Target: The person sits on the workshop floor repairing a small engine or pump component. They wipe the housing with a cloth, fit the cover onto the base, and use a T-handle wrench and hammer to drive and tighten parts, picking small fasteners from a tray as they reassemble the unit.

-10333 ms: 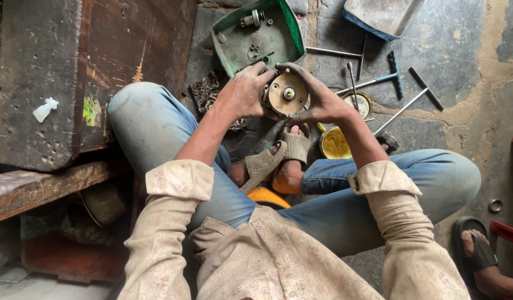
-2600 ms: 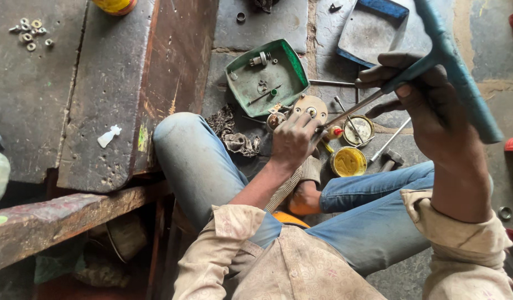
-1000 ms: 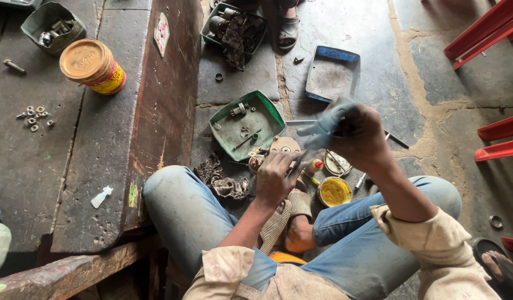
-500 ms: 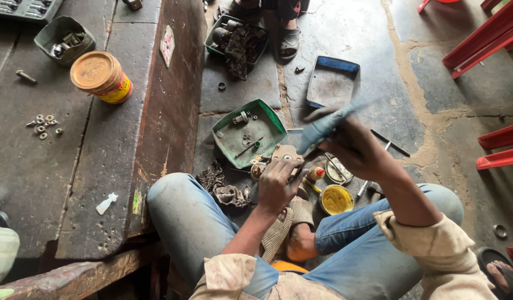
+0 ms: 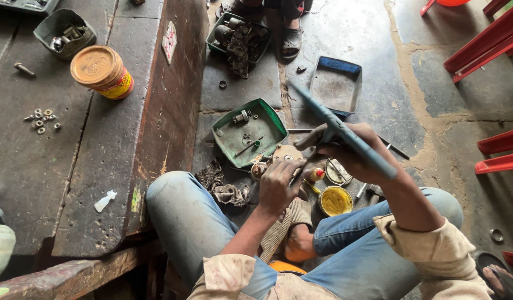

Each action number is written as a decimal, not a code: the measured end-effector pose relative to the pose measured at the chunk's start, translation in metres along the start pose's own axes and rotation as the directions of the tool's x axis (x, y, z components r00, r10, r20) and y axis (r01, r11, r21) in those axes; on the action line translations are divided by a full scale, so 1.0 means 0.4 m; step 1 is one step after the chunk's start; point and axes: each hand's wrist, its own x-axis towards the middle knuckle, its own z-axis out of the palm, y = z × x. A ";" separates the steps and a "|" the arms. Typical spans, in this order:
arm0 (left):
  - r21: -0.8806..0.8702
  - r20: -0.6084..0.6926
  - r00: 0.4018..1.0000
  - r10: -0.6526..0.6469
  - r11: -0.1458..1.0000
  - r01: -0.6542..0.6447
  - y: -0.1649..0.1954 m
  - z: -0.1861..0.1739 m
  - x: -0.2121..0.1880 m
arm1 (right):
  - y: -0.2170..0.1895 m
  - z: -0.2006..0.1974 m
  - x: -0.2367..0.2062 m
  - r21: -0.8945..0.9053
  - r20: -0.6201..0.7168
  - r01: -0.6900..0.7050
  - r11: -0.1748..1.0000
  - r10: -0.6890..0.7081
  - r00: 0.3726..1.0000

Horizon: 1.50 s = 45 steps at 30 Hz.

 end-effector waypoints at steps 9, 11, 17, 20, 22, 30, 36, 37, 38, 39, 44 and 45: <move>0.006 0.010 0.999 -0.038 0.999 0.038 0.000 -0.004 0.004 | 0.007 0.007 -0.013 0.272 0.028 -0.132 0.953 0.129 0.991; 0.009 0.022 0.999 -0.045 0.999 0.045 0.003 -0.008 0.007 | 0.003 0.006 -0.005 0.199 -0.012 -0.080 0.977 0.084 0.996; 0.013 0.012 0.999 -0.038 0.999 0.037 0.007 -0.012 0.007 | -0.011 0.034 0.018 0.196 -0.161 0.035 0.980 -0.003 0.987; 0.024 0.024 0.998 -0.057 0.998 0.056 0.006 -0.010 0.008 | -0.021 0.016 0.008 0.262 -0.060 -0.114 0.958 0.133 0.989; 0.030 0.022 0.998 -0.053 0.998 0.053 0.004 -0.008 0.007 | -0.015 0.006 0.001 0.246 -0.029 -0.122 0.962 0.133 0.991; 0.165 0.086 0.995 -0.041 0.986 0.027 -0.012 0.005 -0.006 | 0.022 0.026 -0.014 0.346 -0.144 -0.059 0.936 0.115 0.983; 0.289 0.129 0.991 -0.025 0.957 -0.014 -0.018 0.010 -0.007 | -0.021 -0.014 0.008 0.357 -0.046 0.026 0.934 -0.010 0.999; 0.293 0.147 0.989 -0.032 0.956 -0.013 -0.019 0.010 -0.006 | -0.023 -0.018 0.012 0.345 -0.064 0.003 0.939 0.021 0.998; 0.296 0.166 0.985 -0.042 0.955 -0.009 -0.019 0.008 -0.006 | -0.022 -0.020 0.016 0.336 -0.081 -0.024 0.942 0.055 0.995; 0.293 0.188 0.981 -0.053 0.956 -0.004 -0.022 0.008 -0.005 | -0.018 -0.022 0.018 0.323 -0.098 -0.049 0.945 0.085 0.992; 0.327 0.118 0.992 0.038 0.942 -0.075 -0.032 0.006 -0.014 | 0.005 -0.002 0.025 0.422 -0.285 -0.034 0.906 0.168 0.944; 0.364 0.120 0.991 0.060 0.926 -0.100 -0.032 0.005 -0.017 | 0.001 0.011 0.030 0.344 -0.378 -0.025 0.939 0.163 0.911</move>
